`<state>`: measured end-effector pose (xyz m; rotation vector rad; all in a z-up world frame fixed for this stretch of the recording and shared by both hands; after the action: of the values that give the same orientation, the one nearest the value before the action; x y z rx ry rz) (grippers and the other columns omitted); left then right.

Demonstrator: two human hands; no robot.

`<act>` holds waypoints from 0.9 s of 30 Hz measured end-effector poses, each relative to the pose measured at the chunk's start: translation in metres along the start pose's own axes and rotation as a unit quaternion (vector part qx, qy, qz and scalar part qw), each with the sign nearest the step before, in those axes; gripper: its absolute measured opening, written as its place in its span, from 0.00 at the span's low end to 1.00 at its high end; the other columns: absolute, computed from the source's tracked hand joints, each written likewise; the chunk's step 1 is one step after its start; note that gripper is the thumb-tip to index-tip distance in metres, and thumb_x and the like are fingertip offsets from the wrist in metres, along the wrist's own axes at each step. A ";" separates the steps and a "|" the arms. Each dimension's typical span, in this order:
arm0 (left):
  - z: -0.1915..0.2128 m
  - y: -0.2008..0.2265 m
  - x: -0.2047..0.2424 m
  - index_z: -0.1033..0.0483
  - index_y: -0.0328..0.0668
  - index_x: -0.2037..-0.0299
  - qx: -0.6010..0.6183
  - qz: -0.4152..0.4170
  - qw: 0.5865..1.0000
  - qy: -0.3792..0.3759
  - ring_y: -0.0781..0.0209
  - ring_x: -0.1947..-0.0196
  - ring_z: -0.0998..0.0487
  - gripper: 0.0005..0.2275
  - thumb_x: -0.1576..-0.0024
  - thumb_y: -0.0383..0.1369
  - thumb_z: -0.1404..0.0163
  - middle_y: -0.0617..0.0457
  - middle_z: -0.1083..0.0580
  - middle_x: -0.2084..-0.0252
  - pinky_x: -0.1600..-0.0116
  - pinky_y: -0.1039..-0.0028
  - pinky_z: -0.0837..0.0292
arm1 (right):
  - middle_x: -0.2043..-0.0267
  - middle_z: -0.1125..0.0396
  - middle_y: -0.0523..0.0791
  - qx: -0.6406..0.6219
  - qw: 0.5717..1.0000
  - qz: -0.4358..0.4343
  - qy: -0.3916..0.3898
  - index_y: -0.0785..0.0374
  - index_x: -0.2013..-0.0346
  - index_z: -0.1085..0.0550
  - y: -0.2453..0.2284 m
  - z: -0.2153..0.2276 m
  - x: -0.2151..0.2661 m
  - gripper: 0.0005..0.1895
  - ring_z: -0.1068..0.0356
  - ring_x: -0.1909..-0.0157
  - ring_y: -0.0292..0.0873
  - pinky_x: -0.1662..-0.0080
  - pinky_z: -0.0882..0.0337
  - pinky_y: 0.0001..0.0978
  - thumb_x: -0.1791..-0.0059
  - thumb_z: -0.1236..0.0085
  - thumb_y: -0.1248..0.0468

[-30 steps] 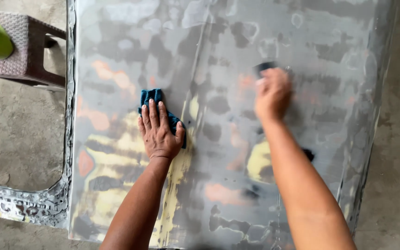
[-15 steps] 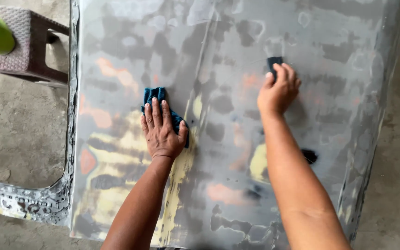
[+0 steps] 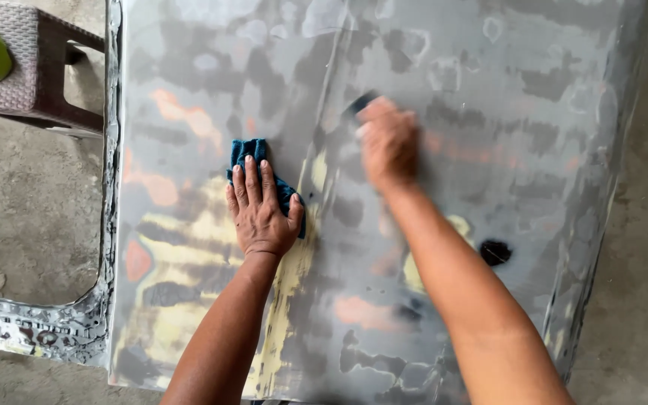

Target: The person scrubs a large, flat metal surface with a blue cloth and a black rectangular tool. They repeatedly wipe the surface, occasionally dipping the cloth into a green bucket of water to rinse it before resuming the cleaning process.

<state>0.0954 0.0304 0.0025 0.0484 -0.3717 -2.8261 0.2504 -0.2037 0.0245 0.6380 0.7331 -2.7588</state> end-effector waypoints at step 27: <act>0.001 0.003 0.000 0.46 0.38 0.25 0.007 0.007 1.000 -0.012 0.40 0.21 0.58 0.37 0.43 0.49 0.54 0.41 0.52 0.21 0.23 0.50 0.68 | 0.42 0.29 0.49 -0.131 0.935 0.232 -0.233 0.61 0.54 0.20 -0.066 0.057 0.128 0.11 0.33 0.35 0.52 0.35 0.39 0.51 0.48 0.46 0.66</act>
<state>0.0961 0.0275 0.0040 0.0136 -0.3968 -2.8126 0.0970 -0.1887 0.0378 0.0699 0.7078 -2.1948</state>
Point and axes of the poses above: each hand's wrist, its own x-axis away from the middle knuckle, its own z-axis out of the back of the hand, y = z × x, the point moved 10 cm from there along -x, towards the middle knuckle
